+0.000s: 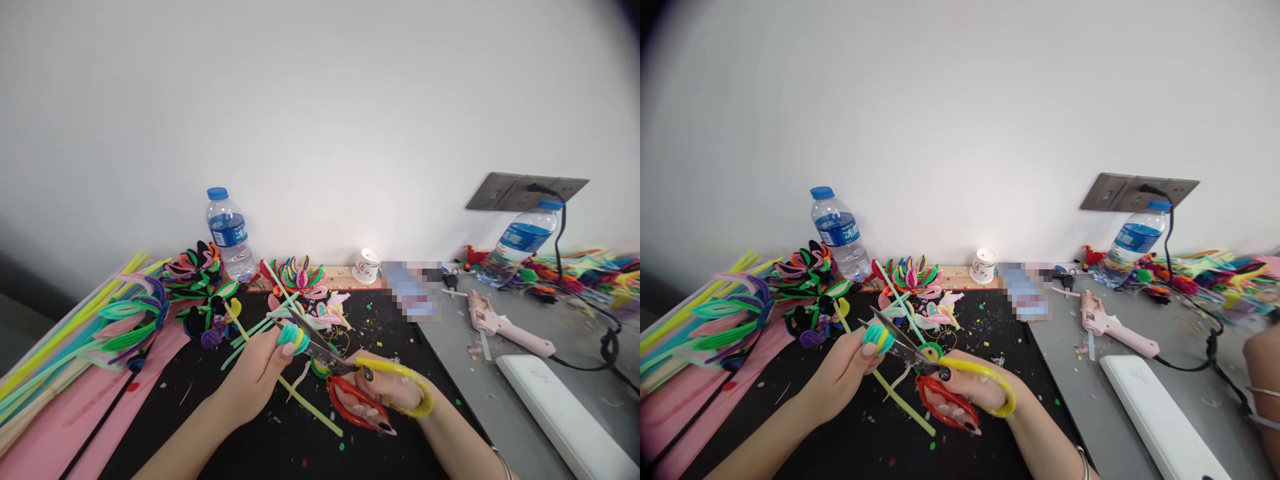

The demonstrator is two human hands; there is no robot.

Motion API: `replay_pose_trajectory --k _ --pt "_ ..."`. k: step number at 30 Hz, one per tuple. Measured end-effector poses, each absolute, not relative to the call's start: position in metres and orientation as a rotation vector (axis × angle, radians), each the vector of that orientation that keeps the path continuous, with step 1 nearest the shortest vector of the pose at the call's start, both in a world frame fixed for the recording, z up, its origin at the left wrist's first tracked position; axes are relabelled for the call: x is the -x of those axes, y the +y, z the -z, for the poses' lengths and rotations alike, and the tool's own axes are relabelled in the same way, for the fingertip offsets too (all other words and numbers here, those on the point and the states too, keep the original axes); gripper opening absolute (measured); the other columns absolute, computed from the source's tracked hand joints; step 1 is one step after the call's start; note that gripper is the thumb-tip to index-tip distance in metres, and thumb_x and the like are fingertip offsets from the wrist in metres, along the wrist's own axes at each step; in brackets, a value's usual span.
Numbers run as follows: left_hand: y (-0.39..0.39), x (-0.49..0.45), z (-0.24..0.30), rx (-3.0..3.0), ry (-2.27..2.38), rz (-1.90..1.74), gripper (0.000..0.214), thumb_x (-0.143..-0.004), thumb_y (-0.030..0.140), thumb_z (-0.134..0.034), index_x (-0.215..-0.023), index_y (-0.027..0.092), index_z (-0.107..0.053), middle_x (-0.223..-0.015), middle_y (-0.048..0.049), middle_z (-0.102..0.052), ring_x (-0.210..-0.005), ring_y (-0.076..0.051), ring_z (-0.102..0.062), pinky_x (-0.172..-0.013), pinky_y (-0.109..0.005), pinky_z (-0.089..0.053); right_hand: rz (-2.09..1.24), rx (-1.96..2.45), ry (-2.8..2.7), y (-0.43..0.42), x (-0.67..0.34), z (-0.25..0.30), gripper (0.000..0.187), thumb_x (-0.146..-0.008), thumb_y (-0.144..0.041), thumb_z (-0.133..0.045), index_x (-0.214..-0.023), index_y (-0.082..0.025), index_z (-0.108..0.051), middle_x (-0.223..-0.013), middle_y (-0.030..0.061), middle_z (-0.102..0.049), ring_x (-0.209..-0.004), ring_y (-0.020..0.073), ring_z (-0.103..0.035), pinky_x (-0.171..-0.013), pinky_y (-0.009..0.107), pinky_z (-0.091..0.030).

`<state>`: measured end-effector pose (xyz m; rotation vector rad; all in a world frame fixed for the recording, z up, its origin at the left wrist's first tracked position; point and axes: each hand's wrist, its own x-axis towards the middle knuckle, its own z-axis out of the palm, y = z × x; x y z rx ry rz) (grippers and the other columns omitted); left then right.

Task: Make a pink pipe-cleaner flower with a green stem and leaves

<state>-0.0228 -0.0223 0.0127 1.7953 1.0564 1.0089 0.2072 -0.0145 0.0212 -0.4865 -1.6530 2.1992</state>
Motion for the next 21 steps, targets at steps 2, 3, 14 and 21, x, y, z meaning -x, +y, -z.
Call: replay_pose_trajectory --k 2,3,14,21 --pt "-0.0218 0.0238 -0.0129 -1.813 1.082 -1.002 0.031 -0.091 0.037 -0.031 -0.065 0.02 -0.032 -0.06 0.0041 -0.032 -0.05 -0.01 -0.028 -0.046 -0.023 -0.021 -2.205 0.541 -1.649 -0.016 -0.2058 -0.0256 0.056 -0.073 -0.069 -0.044 -0.062 -0.014 -0.044 -0.052 -0.0048 -0.039 -0.036 0.0024 -0.033 -0.031 0.016 -0.026" --pt "-0.0214 0.0243 -0.0133 -1.819 1.094 -0.993 0.031 -0.091 0.036 -0.031 -0.065 0.02 -0.032 -0.06 0.0041 -0.032 -0.05 -0.01 -0.027 -0.046 -0.022 -0.021 -2.209 0.576 -1.64 -0.0166 -0.2054 -0.0277 0.055 -0.074 -0.068 -0.044 -0.062 -0.015 -0.043 -0.052 -0.0052 -0.039 -0.036 0.0024 -0.032 -0.031 0.016 -0.026" --pt "-0.0187 0.0255 -0.02 -1.884 1.133 -0.95 0.031 -0.091 0.034 -0.029 -0.064 0.02 -0.032 -0.058 0.0035 -0.035 -0.049 -0.01 -0.026 -0.044 -0.022 -0.021 -2.225 0.652 -1.569 -0.0197 -0.2022 -0.0248 0.052 -0.074 -0.065 -0.049 -0.06 -0.016 -0.04 -0.047 -0.0081 -0.034 -0.033 0.0009 -0.026 -0.027 0.015 -0.021" --pt "-0.0179 0.0269 -0.0198 -1.976 1.134 -0.945 0.03 -0.091 0.03 -0.028 -0.063 0.02 -0.031 -0.057 0.0046 -0.033 -0.048 -0.01 -0.027 -0.046 -0.022 -0.023 -2.375 0.605 -1.481 -0.0215 -0.2038 -0.022 0.06 -0.063 -0.077 -0.045 -0.066 -0.017 -0.039 -0.052 -0.008 -0.036 -0.033 0.0 -0.023 -0.028 0.017 -0.016"
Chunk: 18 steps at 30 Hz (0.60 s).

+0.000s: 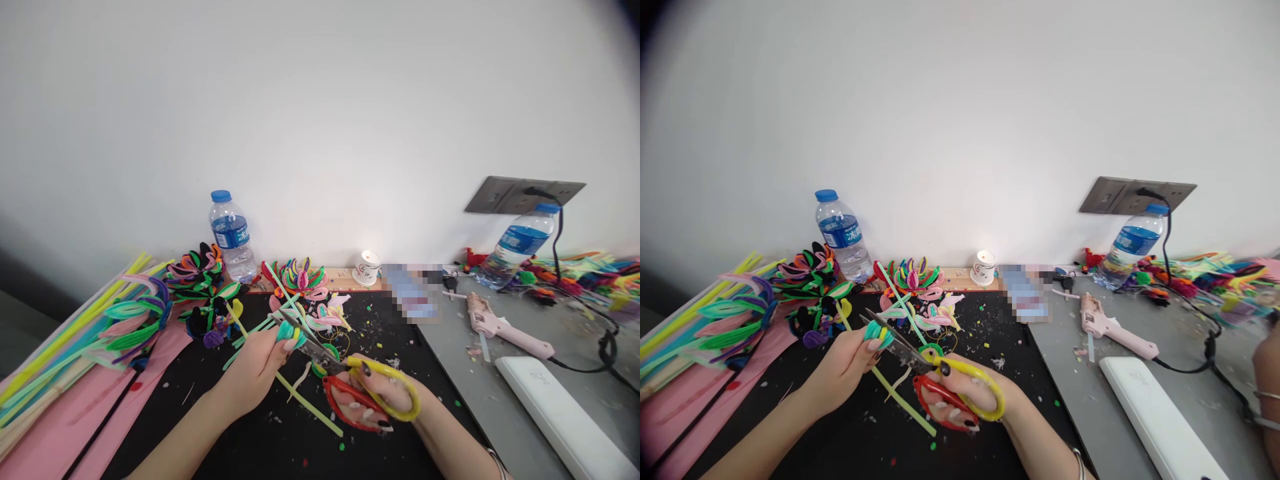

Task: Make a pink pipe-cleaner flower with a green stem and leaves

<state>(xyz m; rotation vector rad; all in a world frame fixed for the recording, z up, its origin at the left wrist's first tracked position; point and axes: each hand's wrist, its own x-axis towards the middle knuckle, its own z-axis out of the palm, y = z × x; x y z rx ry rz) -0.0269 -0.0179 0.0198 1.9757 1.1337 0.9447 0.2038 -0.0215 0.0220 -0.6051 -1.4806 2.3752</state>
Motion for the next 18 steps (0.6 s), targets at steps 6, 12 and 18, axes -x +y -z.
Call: replay_pose_trajectory --k 6,12,18 --pt "-0.0198 0.0258 -0.0227 -2.19 1.122 -0.954 0.03 -0.091 0.027 -0.029 -0.063 0.02 -0.034 -0.056 0.0045 -0.036 -0.049 -0.01 -0.033 -0.048 -0.023 -0.025 -2.377 0.607 -1.586 -0.0237 -0.2071 -0.0206 0.072 -0.055 -0.087 -0.032 -0.072 -0.018 -0.043 -0.058 -0.0048 -0.047 -0.034 0.0006 -0.027 -0.029 0.017 -0.023" --pt "-0.0203 0.0249 -0.0255 -2.296 1.123 -0.943 0.03 -0.091 0.028 -0.03 -0.063 0.019 -0.035 -0.056 0.0045 -0.038 -0.049 -0.011 -0.035 -0.048 -0.022 -0.026 -2.338 0.595 -1.577 -0.0243 -0.2042 -0.0201 0.073 -0.059 -0.087 -0.027 -0.07 -0.017 -0.043 -0.054 -0.006 -0.041 -0.033 0.0006 -0.026 -0.028 0.016 -0.023" --pt "-0.0194 0.0257 -0.0236 -2.23 1.156 -0.905 0.03 -0.091 0.029 -0.028 -0.064 0.02 -0.036 -0.057 0.0041 -0.039 -0.05 -0.011 -0.035 -0.049 -0.023 -0.027 -2.319 0.715 -1.557 -0.0218 -0.2027 -0.0123 0.069 -0.064 -0.083 -0.033 -0.061 -0.015 -0.044 -0.043 -0.0064 -0.038 -0.031 0.0024 -0.032 -0.026 0.015 -0.02"
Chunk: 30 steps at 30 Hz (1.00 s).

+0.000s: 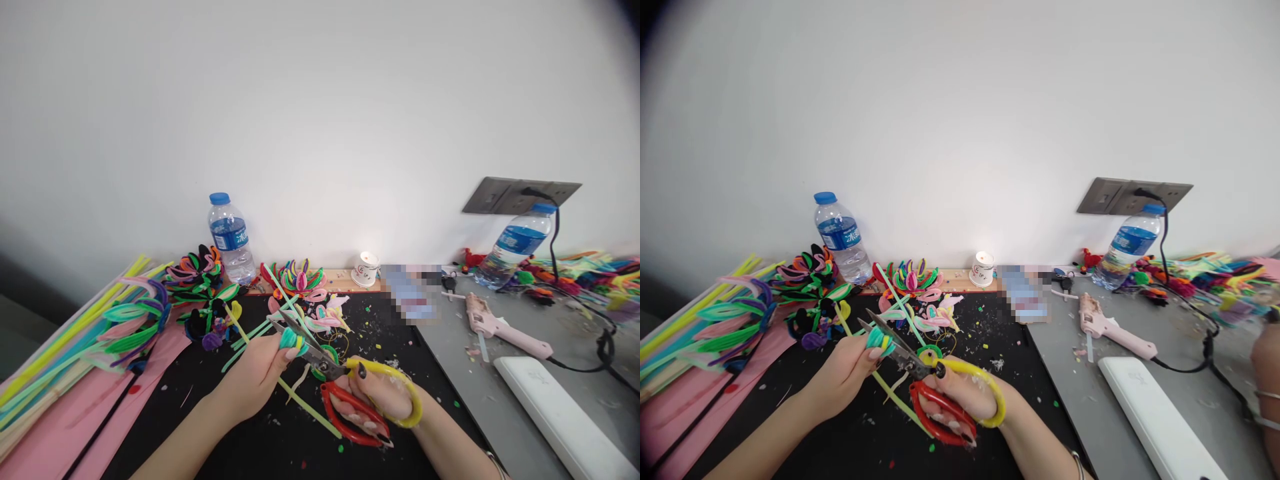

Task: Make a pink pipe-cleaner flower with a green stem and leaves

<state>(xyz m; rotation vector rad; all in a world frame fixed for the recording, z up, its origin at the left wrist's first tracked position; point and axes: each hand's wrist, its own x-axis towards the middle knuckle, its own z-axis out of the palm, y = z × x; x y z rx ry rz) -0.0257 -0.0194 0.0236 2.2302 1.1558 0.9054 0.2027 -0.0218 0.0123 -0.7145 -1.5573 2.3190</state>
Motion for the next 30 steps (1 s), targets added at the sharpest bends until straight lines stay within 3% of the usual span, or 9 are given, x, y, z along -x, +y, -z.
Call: replay_pose_trajectory --k 13,17,21,23,26,30 --pt "-0.017 0.022 -0.023 -1.981 1.151 -0.857 0.03 -0.091 0.036 -0.031 -0.066 0.02 -0.037 -0.058 0.0041 -0.036 -0.05 -0.01 -0.031 -0.047 -0.023 -0.024 -2.129 0.79 -1.465 -0.016 -0.204 -0.018 0.056 -0.074 -0.072 -0.038 -0.056 -0.019 -0.038 -0.039 -0.0091 -0.029 -0.026 0.0019 -0.02 -0.025 0.017 -0.017" --pt "-0.017 0.02 -0.022 -1.592 1.065 -0.967 0.034 -0.089 0.046 -0.034 -0.068 0.019 -0.038 -0.058 0.0065 -0.026 -0.047 -0.007 -0.022 -0.042 -0.02 -0.018 -1.602 1.154 -1.494 0.003 -0.22 -0.02 0.049 -0.081 -0.064 -0.035 -0.061 -0.02 -0.039 -0.041 -0.0089 -0.03 -0.028 0.0047 -0.024 -0.03 0.018 -0.021" --pt "-0.015 0.016 -0.026 -1.128 0.887 -1.017 0.039 -0.084 0.057 -0.035 -0.078 0.018 -0.042 -0.053 0.01 -0.02 -0.042 -0.004 -0.013 -0.038 -0.017 -0.012 -0.7 1.758 -1.684 0.022 -0.239 -0.023 0.04 -0.076 -0.049 -0.051 -0.053 -0.018 -0.042 -0.046 -0.0032 -0.04 -0.043 0.0088 -0.037 -0.042 0.021 -0.023" --pt "-0.015 0.014 -0.029 -0.989 0.838 -0.992 0.034 -0.082 0.053 -0.044 -0.085 0.019 -0.043 -0.052 0.0112 -0.02 -0.04 -0.003 -0.011 -0.037 -0.016 -0.011 -0.407 1.919 -1.746 0.027 -0.246 -0.021 0.033 -0.074 -0.042 -0.054 -0.053 -0.017 -0.047 -0.049 -0.0002 -0.046 -0.049 0.0116 -0.041 -0.046 0.023 -0.024" --pt "-0.016 0.01 -0.03 -0.909 0.849 -0.925 0.027 -0.079 0.039 -0.058 -0.09 0.019 -0.044 -0.052 0.0119 -0.021 -0.039 -0.002 -0.011 -0.036 -0.015 -0.01 -0.284 2.003 -1.787 0.03 -0.252 -0.015 0.021 -0.071 -0.035 -0.056 -0.064 -0.015 -0.058 -0.057 0.0039 -0.056 -0.054 0.0145 -0.048 -0.05 0.024 -0.028" --pt "-0.019 0.006 -0.028 -0.869 0.813 -0.875 0.022 -0.081 0.034 -0.055 -0.094 0.018 -0.048 -0.056 0.0102 -0.028 -0.038 0.0 -0.013 -0.035 -0.015 -0.01 -0.2 1.917 -1.824 0.034 -0.255 -0.01 0.017 -0.072 -0.027 -0.055 -0.075 -0.013 -0.064 -0.072 0.0087 -0.06 -0.064 0.0175 -0.053 -0.06 0.026 -0.036"
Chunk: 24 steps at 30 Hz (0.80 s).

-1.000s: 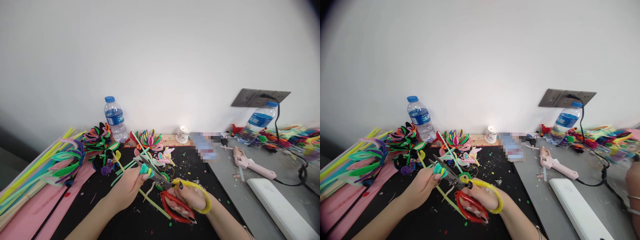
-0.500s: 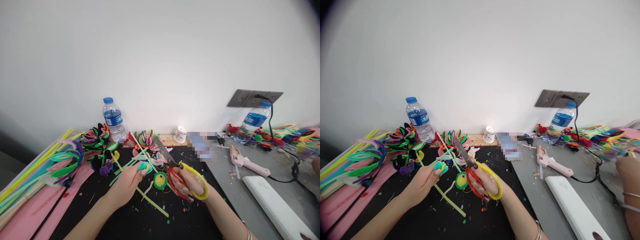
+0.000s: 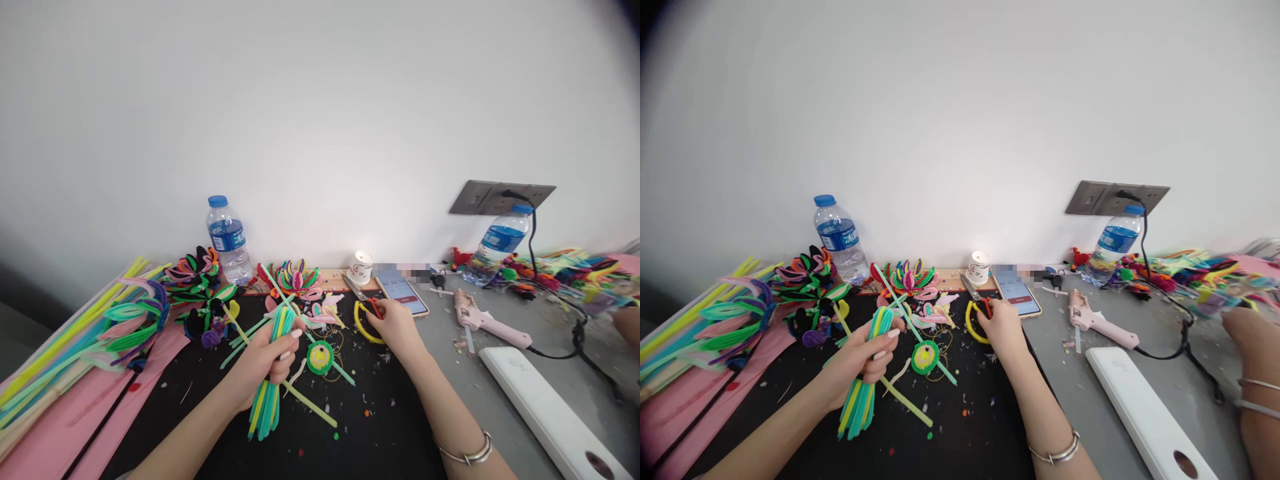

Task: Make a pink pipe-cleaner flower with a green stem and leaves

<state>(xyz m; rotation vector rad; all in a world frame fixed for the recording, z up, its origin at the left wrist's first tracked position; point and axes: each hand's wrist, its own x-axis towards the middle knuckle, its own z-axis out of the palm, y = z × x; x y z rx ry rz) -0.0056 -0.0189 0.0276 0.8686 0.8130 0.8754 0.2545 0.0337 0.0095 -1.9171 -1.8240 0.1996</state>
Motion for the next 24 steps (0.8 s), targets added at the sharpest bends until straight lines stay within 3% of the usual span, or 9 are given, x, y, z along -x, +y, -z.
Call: replay_pose_trajectory --k 3,6,12,15,17,20,24 --pt "-0.022 0.003 -0.029 -0.843 0.738 -0.839 0.026 -0.083 0.033 -0.051 -0.104 0.017 -0.05 -0.059 0.0086 -0.033 -0.038 0.0 -0.014 -0.035 -0.016 -0.011 -0.162 1.727 -1.778 0.032 -0.25 -0.014 0.019 -0.077 -0.026 -0.051 -0.075 -0.013 -0.065 -0.079 0.0095 -0.059 -0.069 0.0179 -0.052 -0.066 0.029 -0.038" --pt "-0.026 0.001 -0.033 -0.817 0.675 -0.764 0.04 -0.084 0.032 -0.049 -0.122 0.02 -0.041 -0.06 0.0075 -0.037 -0.038 -0.001 -0.016 -0.036 -0.016 -0.013 -0.302 1.466 -1.732 0.02 -0.232 -0.02 0.019 -0.081 -0.027 -0.047 -0.081 -0.015 -0.062 -0.077 0.0065 -0.058 -0.065 0.0158 -0.05 -0.062 0.027 -0.038" --pt "-0.033 -0.004 -0.034 -0.836 0.661 -0.584 0.078 -0.08 0.02 -0.048 -0.14 0.035 0.0 -0.066 0.0045 -0.051 -0.036 -0.001 -0.02 -0.036 -0.015 -0.015 -1.144 0.982 -1.651 -0.014 -0.178 -0.016 0.017 -0.077 -0.031 -0.059 -0.083 -0.016 -0.06 -0.062 -0.0029 -0.047 -0.053 0.0101 -0.047 -0.05 0.022 -0.038" --pt "-0.035 -0.005 -0.029 -0.854 0.652 -0.524 0.086 -0.079 0.017 -0.046 -0.139 0.034 0.013 -0.049 0.0104 -0.04 -0.035 -0.003 -0.024 -0.039 -0.014 -0.022 -1.617 0.848 -1.542 -0.021 -0.166 -0.01 0.026 -0.073 -0.038 -0.063 -0.082 -0.014 -0.056 -0.059 -0.0043 -0.05 -0.044 0.0102 -0.053 -0.041 0.022 -0.041" --pt "-0.035 -0.006 -0.028 -0.864 0.637 -0.516 0.088 -0.078 0.016 -0.046 -0.137 0.034 0.017 -0.046 0.012 -0.037 -0.034 -0.003 -0.028 -0.041 -0.014 -0.026 -1.747 0.812 -1.471 -0.021 -0.164 -0.008 0.031 -0.071 -0.041 -0.065 -0.08 -0.014 -0.053 -0.059 -0.0041 -0.053 -0.04 0.0104 -0.054 -0.037 0.021 -0.041" --pt "-0.036 -0.007 -0.03 -0.87 0.613 -0.535 0.088 -0.078 0.017 -0.045 -0.137 0.037 0.017 -0.055 0.0073 -0.05 -0.033 -0.003 -0.037 -0.04 -0.015 -0.03 -1.787 0.792 -1.413 -0.02 -0.167 -0.005 0.032 -0.071 -0.041 -0.065 -0.08 -0.014 -0.052 -0.054 -0.0049 -0.055 -0.035 0.0089 -0.052 -0.033 0.017 -0.036" --pt "-0.036 -0.008 -0.031 -0.9 0.596 -0.554 0.08 -0.082 0.018 -0.043 -0.14 0.031 0.012 -0.061 0.002 -0.057 -0.038 -0.009 -0.051 -0.041 -0.02 -0.039 -1.781 0.791 -1.387 -0.019 -0.169 -0.005 0.03 -0.074 -0.041 -0.063 -0.08 -0.014 -0.051 -0.048 -0.0068 -0.052 -0.03 0.0061 -0.045 -0.033 0.016 -0.03"
